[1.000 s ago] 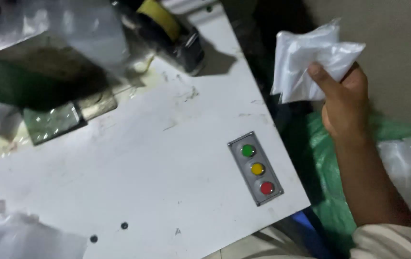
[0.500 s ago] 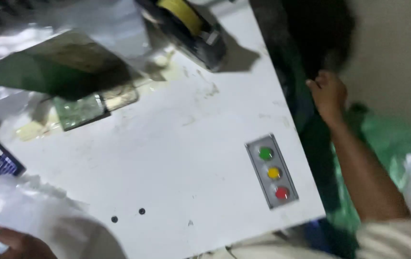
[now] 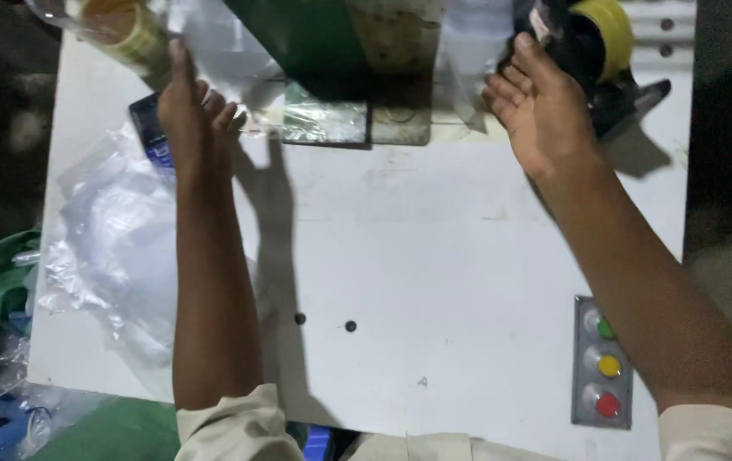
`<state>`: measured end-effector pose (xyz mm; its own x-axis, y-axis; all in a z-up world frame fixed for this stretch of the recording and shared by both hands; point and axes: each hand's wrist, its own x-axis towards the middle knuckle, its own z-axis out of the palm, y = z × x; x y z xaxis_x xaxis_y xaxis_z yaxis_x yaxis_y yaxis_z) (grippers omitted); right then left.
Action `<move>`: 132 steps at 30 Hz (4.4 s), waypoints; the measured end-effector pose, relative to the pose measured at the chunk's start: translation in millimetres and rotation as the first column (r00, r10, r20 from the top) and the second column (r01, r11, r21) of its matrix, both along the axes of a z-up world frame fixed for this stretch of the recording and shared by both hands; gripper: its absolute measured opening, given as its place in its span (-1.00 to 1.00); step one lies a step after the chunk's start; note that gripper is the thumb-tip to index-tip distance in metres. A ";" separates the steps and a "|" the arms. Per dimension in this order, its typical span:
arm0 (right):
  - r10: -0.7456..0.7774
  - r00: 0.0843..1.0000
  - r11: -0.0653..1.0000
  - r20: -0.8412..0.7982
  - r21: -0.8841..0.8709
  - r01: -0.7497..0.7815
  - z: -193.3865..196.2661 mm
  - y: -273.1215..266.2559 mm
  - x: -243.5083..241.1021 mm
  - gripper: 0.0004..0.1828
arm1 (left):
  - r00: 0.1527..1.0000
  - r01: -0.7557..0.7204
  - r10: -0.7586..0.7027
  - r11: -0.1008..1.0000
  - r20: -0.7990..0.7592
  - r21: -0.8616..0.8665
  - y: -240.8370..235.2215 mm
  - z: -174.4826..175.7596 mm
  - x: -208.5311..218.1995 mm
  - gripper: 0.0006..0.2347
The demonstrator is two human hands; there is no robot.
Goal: Folding and stacking small plastic bags on a workbench
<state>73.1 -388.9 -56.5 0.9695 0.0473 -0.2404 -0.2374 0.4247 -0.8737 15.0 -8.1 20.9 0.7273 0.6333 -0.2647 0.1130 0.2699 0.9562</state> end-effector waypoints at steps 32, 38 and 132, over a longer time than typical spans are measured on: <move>-0.295 0.940 0.879 -0.174 -0.434 0.195 97.6 -54.4 -222.4 -0.37 | 0.600 0.738 -0.412 0.615 -0.686 0.276 -107.0 15.5 -159.3 -0.07; 0.226 0.928 0.658 -0.296 -0.656 -0.370 133.1 -87.2 -200.1 -0.39 | 0.857 0.245 -0.475 0.034 -0.200 0.969 -173.7 0.4 -183.4 -0.08; -0.046 0.924 0.880 -0.379 -0.454 -0.142 35.8 -9.9 -372.8 -0.89 | 0.931 0.307 0.102 0.305 -0.351 0.902 -7.3 -69.0 -263.5 -0.70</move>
<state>-299.7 -398.8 -20.7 0.8043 -0.1168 -0.5827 -0.5892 -0.0288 -0.8075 -248.5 -15.4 -48.1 0.8185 0.5178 0.2489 0.3783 -0.8118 0.4448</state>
